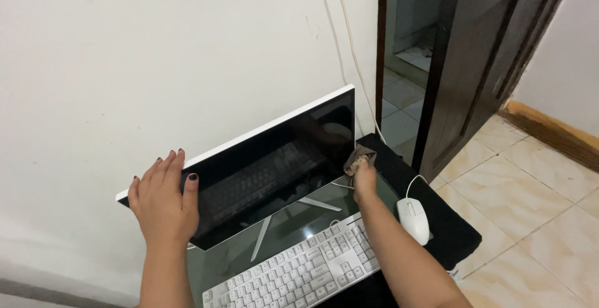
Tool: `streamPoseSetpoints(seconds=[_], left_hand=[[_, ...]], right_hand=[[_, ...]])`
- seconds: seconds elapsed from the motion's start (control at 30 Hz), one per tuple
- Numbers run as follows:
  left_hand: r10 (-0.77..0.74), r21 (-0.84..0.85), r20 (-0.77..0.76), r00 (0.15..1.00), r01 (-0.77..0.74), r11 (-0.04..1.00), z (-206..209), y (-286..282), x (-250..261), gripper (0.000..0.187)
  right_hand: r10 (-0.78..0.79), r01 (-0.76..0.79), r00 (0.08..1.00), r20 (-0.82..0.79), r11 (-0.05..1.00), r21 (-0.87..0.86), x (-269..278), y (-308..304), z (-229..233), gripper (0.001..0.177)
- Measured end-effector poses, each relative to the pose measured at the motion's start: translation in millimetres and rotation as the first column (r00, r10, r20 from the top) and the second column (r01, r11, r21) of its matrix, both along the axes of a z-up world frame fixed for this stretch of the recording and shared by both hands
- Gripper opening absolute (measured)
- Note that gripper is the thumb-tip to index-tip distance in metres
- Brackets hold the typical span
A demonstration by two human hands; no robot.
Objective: The person wipes a glass desk surface, a white keyboard, a white mouse, and a monitor using a cloth. They lift the keyboard to clean underneath it and wipe the monitor screen and frame.
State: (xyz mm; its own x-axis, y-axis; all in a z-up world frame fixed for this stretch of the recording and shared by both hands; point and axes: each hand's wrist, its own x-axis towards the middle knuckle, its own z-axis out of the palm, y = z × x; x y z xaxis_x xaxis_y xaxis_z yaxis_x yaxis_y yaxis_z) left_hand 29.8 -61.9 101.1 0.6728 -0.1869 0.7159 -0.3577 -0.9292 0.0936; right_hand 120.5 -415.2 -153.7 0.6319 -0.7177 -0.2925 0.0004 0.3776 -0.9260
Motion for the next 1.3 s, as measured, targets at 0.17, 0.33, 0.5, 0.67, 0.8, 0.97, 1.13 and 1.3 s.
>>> streamPoseSetpoints(seconds=[0.17,0.33,0.5,0.67,0.8,0.97,1.13,1.3], left_hand=[[0.034,0.013,-0.124,0.992,-0.033,0.999,-3,11,5,0.054],[0.033,0.038,-0.151,0.988,-0.027,0.999,3,12,3,0.054],[-0.010,-0.013,-0.172,0.985,0.007,1.000,5,12,1,0.055],[-0.007,-0.022,-0.209,0.978,0.002,1.000,6,13,1,0.055],[-0.070,-0.074,-0.225,0.972,0.055,0.996,11,13,-4,0.059],[-0.332,-0.363,-0.027,0.943,0.300,0.882,6,45,-15,0.062],[-0.499,-0.817,0.308,0.810,0.494,0.298,-32,75,-4,0.063],[-0.591,-0.932,0.343,0.730,0.344,-0.116,-33,61,-15,0.083]], right_hand=[[-0.081,-0.068,0.967,0.240,0.829,0.554,10,49,-35,0.044],[-0.197,-0.179,0.902,0.385,0.639,0.748,20,130,-73,0.042],[-0.140,-0.148,0.959,0.246,0.494,0.857,32,200,-114,0.042],[-0.048,-0.240,0.955,0.292,0.453,0.859,-3,244,-67,0.038],[0.364,-0.567,0.824,0.434,0.525,0.635,-2,291,-96,0.056],[0.757,-0.763,0.638,0.142,0.597,0.248,-101,249,79,0.034],[0.512,-0.141,0.763,0.395,0.728,-0.671,-99,152,191,0.022],[0.188,0.138,0.975,0.119,-0.091,-0.986,-80,136,265,0.044]])
